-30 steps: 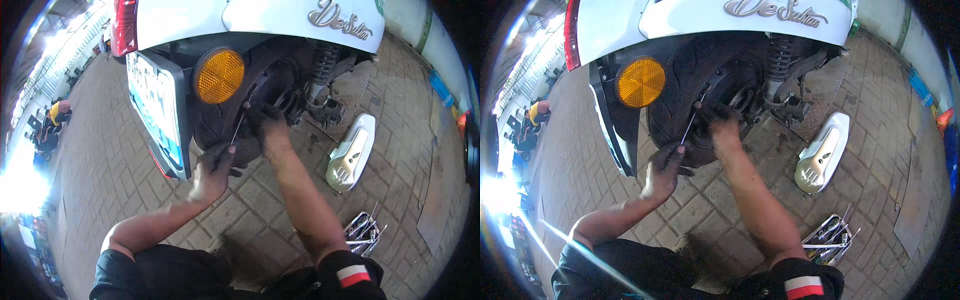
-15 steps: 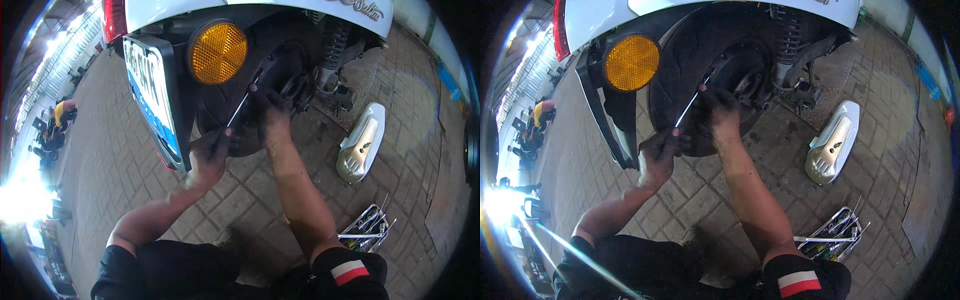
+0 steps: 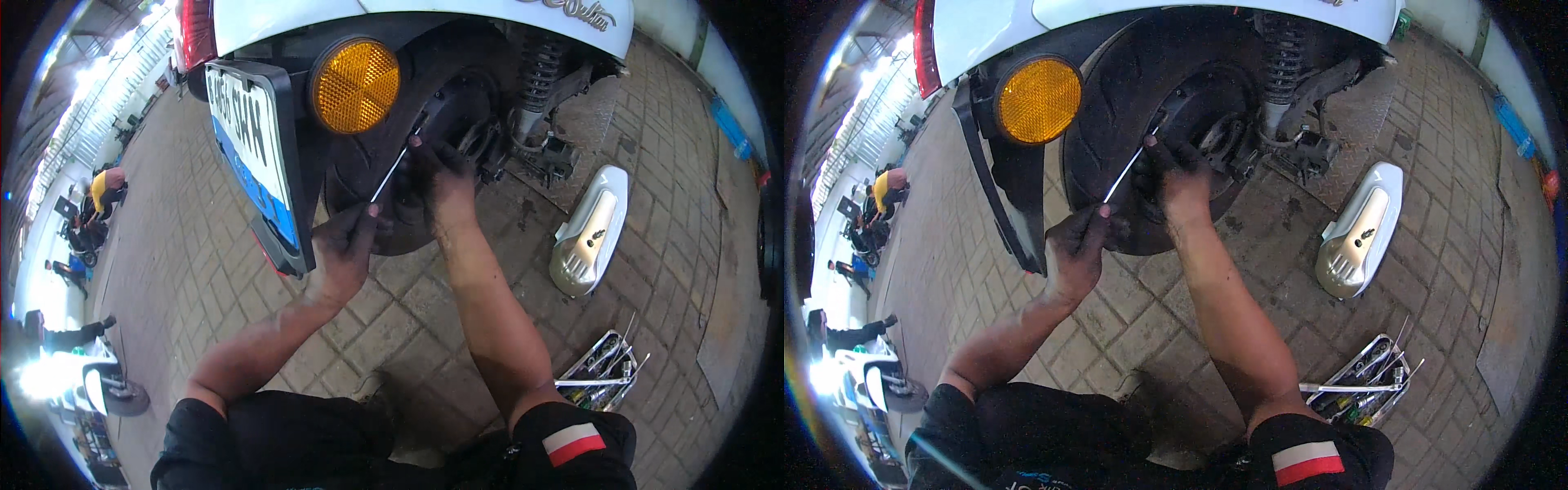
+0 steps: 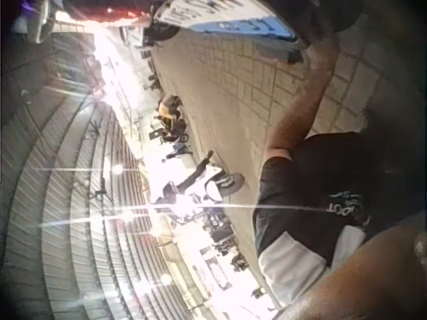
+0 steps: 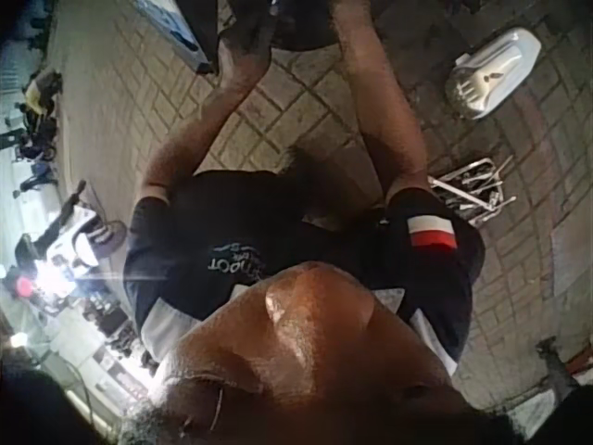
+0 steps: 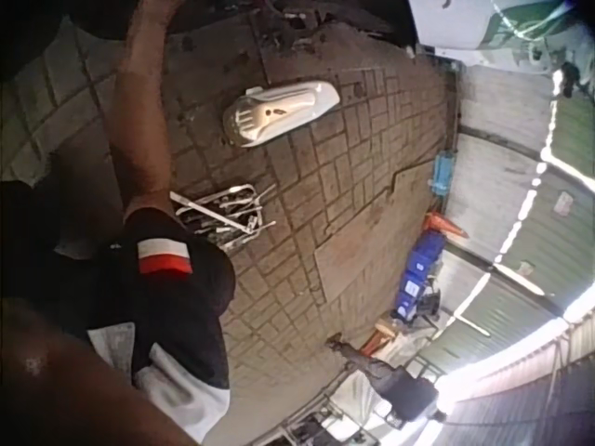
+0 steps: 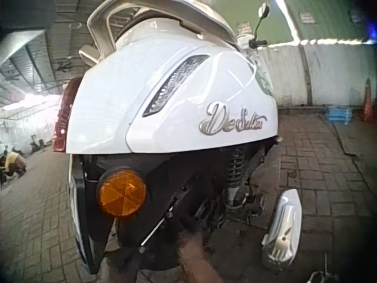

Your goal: The person works on the rear brake assembly of a white scooter, removing and handling brake pads and a caliper by hand and using a screwdriver and a wrench before placing the tools in a tray.

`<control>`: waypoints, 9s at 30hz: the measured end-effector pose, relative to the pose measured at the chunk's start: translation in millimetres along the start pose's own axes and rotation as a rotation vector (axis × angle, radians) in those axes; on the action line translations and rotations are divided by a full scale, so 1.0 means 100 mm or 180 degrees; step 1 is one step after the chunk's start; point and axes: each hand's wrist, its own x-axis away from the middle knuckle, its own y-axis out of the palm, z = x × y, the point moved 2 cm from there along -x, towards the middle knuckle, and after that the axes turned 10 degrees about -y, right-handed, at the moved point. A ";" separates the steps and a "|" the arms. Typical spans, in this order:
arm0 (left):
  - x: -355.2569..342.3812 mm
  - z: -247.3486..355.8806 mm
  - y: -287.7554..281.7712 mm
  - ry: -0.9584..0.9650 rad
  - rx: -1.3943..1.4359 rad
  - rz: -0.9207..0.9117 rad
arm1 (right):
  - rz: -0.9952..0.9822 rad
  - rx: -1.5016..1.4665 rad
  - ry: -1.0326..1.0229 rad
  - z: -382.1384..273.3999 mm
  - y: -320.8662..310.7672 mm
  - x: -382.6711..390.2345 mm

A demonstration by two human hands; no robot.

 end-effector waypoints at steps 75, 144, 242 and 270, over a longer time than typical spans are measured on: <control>0.01 -0.17 0.21 0.0098 0.0029 0.0320 | -0.0312 0.2217 -0.0993 -0.09 -0.20 -0.53; 0.00 -0.01 0.24 0.0354 -0.0133 0.0332 | -0.0095 0.1859 -0.0689 -0.07 -0.17 -0.51; 0.00 -0.12 0.22 0.0362 -0.0308 0.0419 | -0.0243 0.3242 -0.1742 -0.16 -0.02 -0.32; 0.00 -0.03 0.27 0.0560 -0.0711 0.0576 | -0.0177 0.3265 -0.1513 -0.05 -0.06 -0.36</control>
